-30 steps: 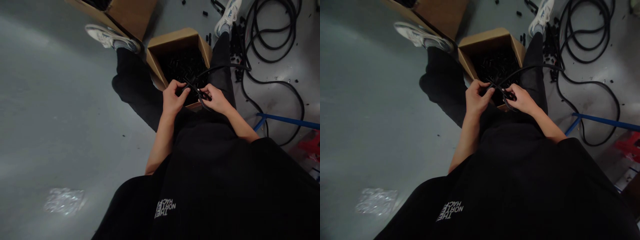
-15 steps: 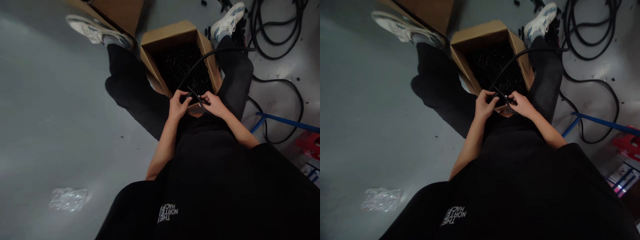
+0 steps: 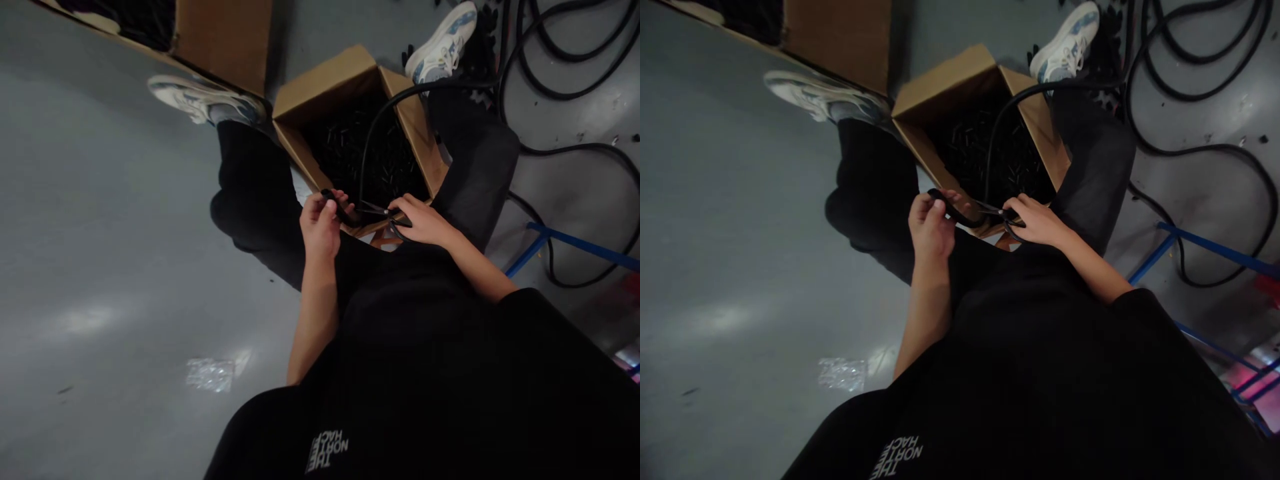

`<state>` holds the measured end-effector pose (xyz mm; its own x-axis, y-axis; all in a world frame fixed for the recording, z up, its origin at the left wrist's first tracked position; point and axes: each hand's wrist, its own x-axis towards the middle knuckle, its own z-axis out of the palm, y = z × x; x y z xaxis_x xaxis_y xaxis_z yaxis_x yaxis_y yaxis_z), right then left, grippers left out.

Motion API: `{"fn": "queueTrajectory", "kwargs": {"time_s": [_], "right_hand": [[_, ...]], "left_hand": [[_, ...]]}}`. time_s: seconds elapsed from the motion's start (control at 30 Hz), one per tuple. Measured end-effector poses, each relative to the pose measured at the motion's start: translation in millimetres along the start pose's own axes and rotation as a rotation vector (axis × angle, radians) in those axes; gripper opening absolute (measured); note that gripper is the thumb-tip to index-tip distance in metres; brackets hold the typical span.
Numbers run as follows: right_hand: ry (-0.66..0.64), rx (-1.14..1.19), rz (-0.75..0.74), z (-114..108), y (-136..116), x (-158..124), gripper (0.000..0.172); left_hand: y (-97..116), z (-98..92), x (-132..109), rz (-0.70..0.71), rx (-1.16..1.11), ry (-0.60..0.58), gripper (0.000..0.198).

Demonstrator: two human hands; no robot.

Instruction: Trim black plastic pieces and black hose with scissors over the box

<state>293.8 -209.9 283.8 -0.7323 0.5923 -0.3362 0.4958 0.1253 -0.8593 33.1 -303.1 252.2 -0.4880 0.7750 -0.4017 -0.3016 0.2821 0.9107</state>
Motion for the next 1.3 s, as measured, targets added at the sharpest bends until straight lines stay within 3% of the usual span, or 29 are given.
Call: {"fn": "queueTrajectory", "kwargs": {"time_s": [0.1,0.27,0.47,0.6,0.83,1.1,1.3], "right_hand": [[-0.06,0.026,-0.093,-2,6,4,0.038],[-0.116,0.004,-0.152,-2,13,-1,0.039],[-0.114,-0.028,-0.16,-7,15,-7,0.036],[-0.105,-0.047,-0.125,-1,13,-4,0.038],[-0.062,-0.079,0.006,7,-2,-10,0.037],[-0.048,-0.158,0.083,16,-20,-23,0.04],[0.017,-0.179,0.103,18,-21,-29,0.04]], "left_hand": [[4,4.5,-11,-0.027,0.078,-0.004,0.064],[-4,13.8,-30,-0.024,0.168,-0.051,0.051],[-12,15.3,-36,-0.11,0.063,-0.017,0.051],[-21,8.1,-30,-0.151,0.036,-0.055,0.049],[-44,-6.3,-12,-0.069,0.082,-0.21,0.049],[-61,-16.6,-16,0.006,0.125,-0.345,0.056],[-66,-10.3,-14,0.074,0.046,-0.321,0.078]]}}
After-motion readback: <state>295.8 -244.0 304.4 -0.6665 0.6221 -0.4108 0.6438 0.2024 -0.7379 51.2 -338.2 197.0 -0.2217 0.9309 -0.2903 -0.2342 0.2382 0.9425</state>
